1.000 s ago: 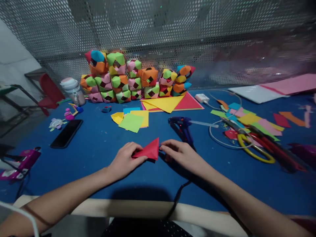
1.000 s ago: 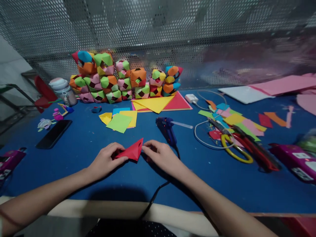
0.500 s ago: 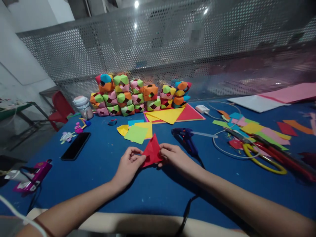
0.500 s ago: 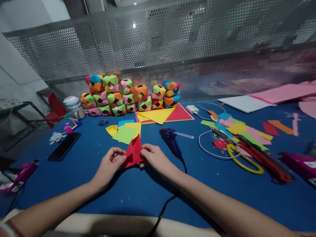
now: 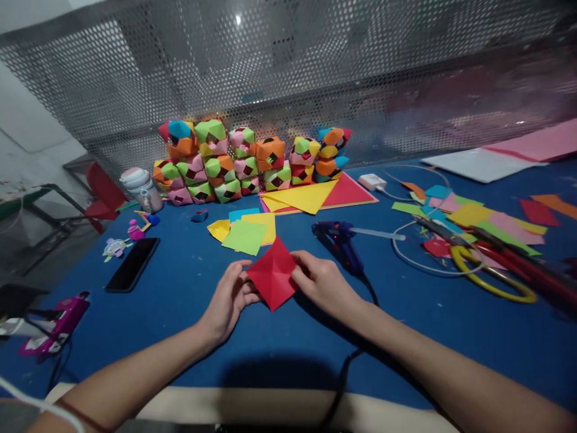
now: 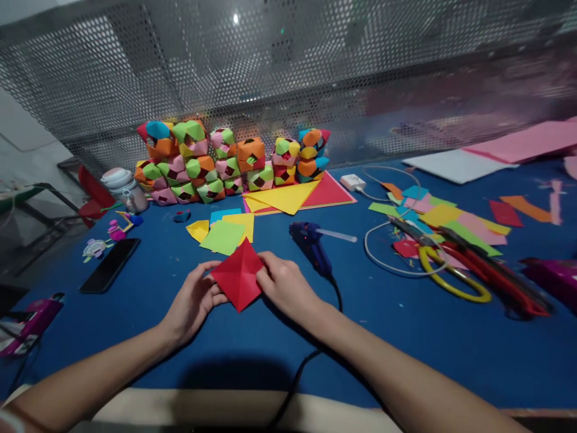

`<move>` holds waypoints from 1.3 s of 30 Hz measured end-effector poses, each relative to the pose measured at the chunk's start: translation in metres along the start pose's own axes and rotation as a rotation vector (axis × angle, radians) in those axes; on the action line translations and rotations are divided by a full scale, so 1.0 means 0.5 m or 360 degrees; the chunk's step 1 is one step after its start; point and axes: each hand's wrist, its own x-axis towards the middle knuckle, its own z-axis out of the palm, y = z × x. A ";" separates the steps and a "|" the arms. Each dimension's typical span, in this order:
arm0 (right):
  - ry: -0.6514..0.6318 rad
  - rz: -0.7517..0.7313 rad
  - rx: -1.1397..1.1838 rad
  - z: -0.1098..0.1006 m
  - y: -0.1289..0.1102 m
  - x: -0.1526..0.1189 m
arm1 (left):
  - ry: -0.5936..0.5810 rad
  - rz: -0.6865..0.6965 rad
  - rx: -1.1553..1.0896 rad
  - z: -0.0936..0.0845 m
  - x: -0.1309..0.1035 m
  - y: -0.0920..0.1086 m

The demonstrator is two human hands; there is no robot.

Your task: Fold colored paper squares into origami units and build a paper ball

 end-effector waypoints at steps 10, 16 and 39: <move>-0.0091 0.0056 0.0286 -0.012 -0.021 -0.010 | 0.0242 0.0071 0.0260 0.008 0.010 0.006; -0.0255 0.0306 0.0812 -0.012 -0.024 0.003 | 0.0229 0.0052 0.0173 0.010 0.007 -0.001; -0.0418 0.0582 0.1110 -0.010 -0.006 0.009 | -0.0006 -0.0077 0.0311 0.003 -0.006 0.018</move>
